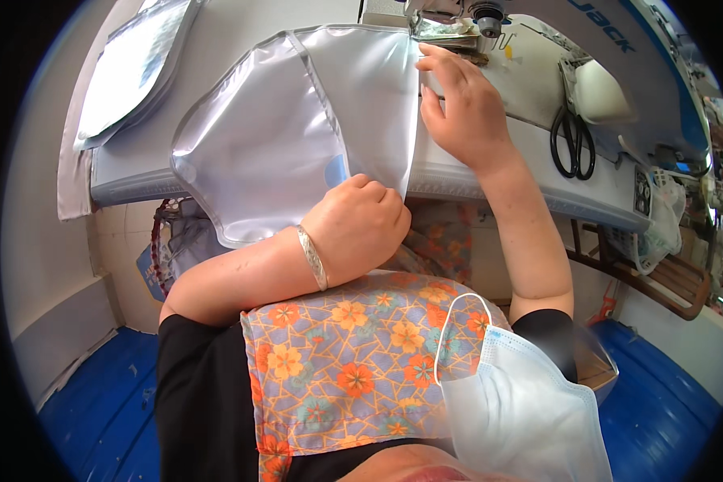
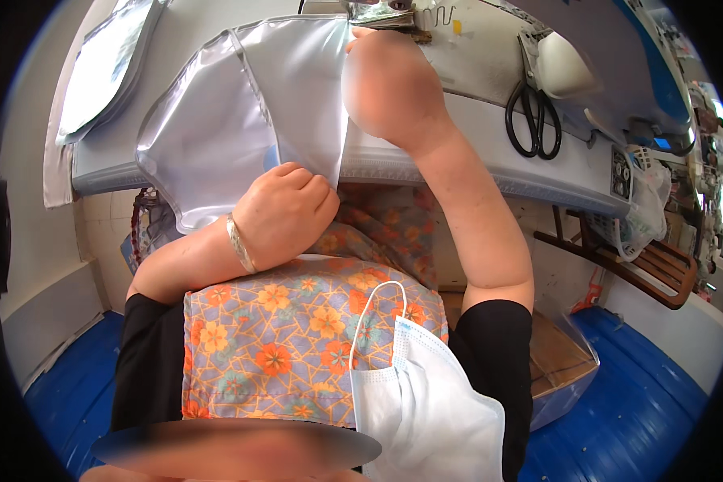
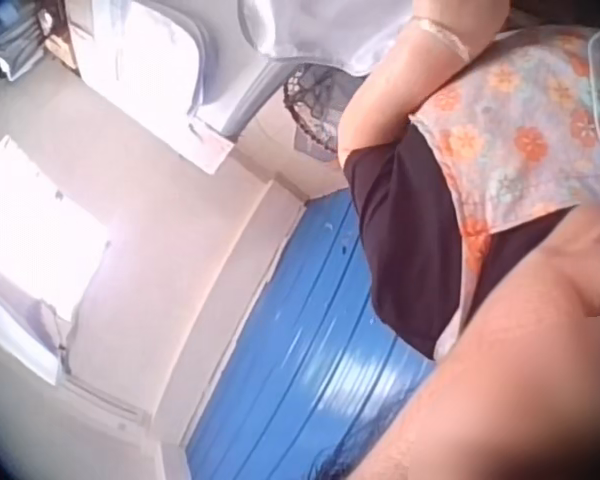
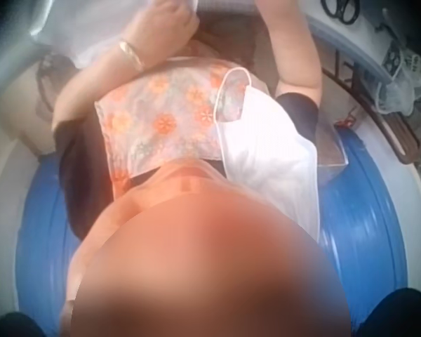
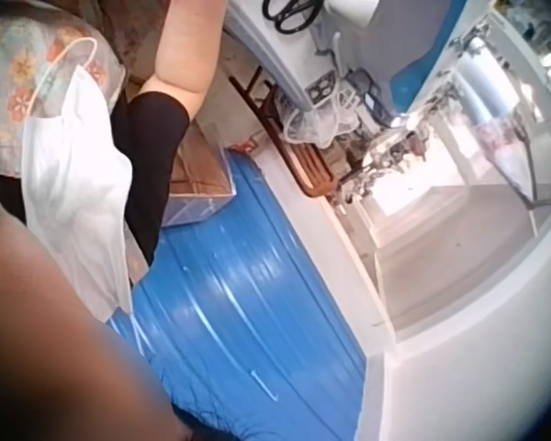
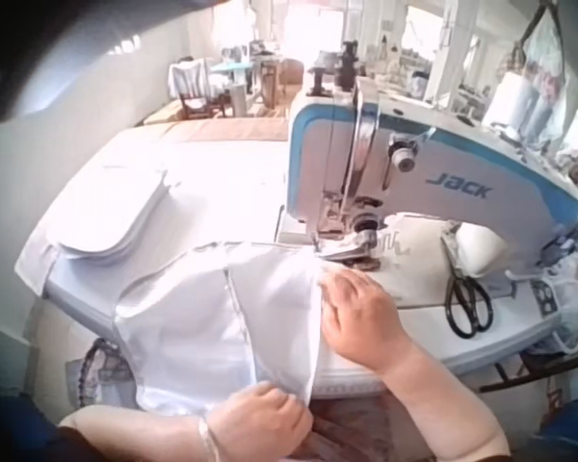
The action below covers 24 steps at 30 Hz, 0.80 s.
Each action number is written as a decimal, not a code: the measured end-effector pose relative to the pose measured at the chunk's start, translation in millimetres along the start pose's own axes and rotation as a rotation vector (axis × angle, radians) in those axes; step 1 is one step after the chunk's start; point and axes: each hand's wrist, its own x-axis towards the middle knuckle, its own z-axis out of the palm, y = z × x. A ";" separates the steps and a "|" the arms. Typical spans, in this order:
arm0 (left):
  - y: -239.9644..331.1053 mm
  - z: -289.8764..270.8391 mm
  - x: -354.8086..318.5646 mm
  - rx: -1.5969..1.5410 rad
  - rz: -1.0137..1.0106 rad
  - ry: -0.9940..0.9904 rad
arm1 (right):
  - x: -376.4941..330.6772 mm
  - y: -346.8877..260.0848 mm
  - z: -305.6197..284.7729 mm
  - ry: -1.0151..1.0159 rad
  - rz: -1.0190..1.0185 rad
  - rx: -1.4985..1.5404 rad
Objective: Sewing fabric pieces together using an industrial sewing machine and trimming the edges with scissors.
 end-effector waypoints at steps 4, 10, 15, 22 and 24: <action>0.7 -1.6 4.3 -0.088 -0.053 0.113 | -0.9 4.8 -1.1 -0.038 -0.044 -0.054; 7.4 -10.8 -8.4 -0.214 -0.089 0.121 | -24.4 15.7 -31.2 -0.022 0.233 0.049; 4.7 -22.2 -27.7 -0.237 -0.179 0.229 | -100.0 73.3 -109.7 0.046 0.550 -0.464; -17.9 -21.4 -61.0 -0.315 -0.393 0.492 | -88.3 39.5 -134.2 -0.122 0.900 -0.184; -16.3 -24.3 -67.7 -0.477 -0.667 0.512 | -85.0 28.4 -119.0 -0.156 0.899 0.586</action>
